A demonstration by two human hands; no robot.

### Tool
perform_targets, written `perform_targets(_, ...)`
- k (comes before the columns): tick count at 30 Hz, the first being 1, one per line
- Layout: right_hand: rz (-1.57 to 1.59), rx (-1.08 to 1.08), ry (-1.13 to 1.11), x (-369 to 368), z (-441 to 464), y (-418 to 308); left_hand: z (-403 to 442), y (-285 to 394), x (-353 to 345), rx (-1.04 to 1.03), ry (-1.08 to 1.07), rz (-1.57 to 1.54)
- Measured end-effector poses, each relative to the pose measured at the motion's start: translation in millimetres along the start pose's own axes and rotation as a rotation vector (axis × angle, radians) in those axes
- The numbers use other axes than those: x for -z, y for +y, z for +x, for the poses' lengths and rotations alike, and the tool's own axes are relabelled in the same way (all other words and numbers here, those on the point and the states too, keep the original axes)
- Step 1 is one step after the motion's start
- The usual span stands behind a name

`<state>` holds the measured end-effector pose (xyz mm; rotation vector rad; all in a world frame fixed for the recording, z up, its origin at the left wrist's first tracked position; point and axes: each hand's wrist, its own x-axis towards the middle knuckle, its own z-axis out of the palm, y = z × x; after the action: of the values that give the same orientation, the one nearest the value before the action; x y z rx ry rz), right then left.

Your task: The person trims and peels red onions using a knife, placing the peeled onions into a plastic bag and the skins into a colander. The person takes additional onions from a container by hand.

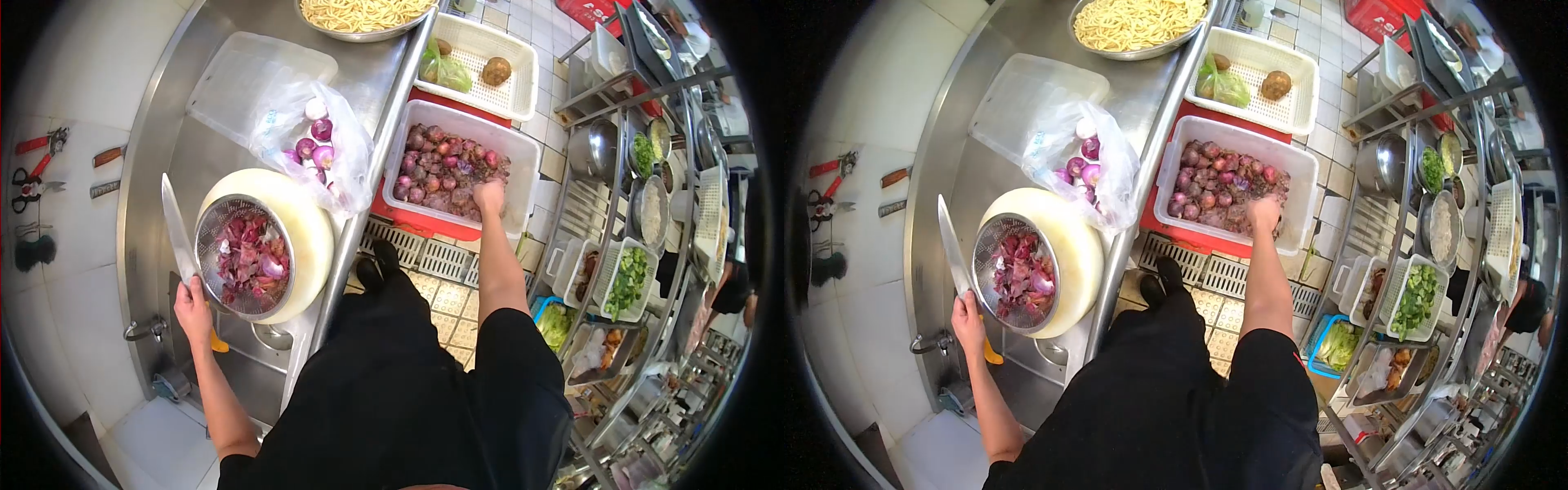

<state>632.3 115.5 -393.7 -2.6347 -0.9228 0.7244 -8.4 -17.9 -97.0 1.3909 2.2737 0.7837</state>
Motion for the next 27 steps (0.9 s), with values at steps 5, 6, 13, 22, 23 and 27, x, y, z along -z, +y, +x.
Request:
perform_targets(5,-0.135,0.197,0.018,-9.9,50.9,4.6,0.6,11.2,-5.9,0.06,-0.062,-0.035)
perform_targets(6,-0.164,0.238,-0.009,-16.6,67.8,6.6,1.7,9.0,-7.9,0.064,-0.079,-0.016)
perform_targets(13,-0.085,0.005,0.093,-49.2,105.1,0.0,0.1,18.8,-19.0,-0.032,-0.054,0.131)
perform_targets(22,0.691,0.242,0.269,-17.0,71.6,14.9,-5.5,20.1,-16.0,-0.042,-0.053,-0.039)
perform_targets(23,1.057,0.131,-0.128,-1.9,61.0,13.6,-6.9,21.6,-15.1,-0.05,-0.062,-0.061)
perform_targets(27,1.039,0.411,-0.428,78.0,-77.0,-77.9,-7.7,29.5,-19.3,-0.069,-0.123,-0.068)
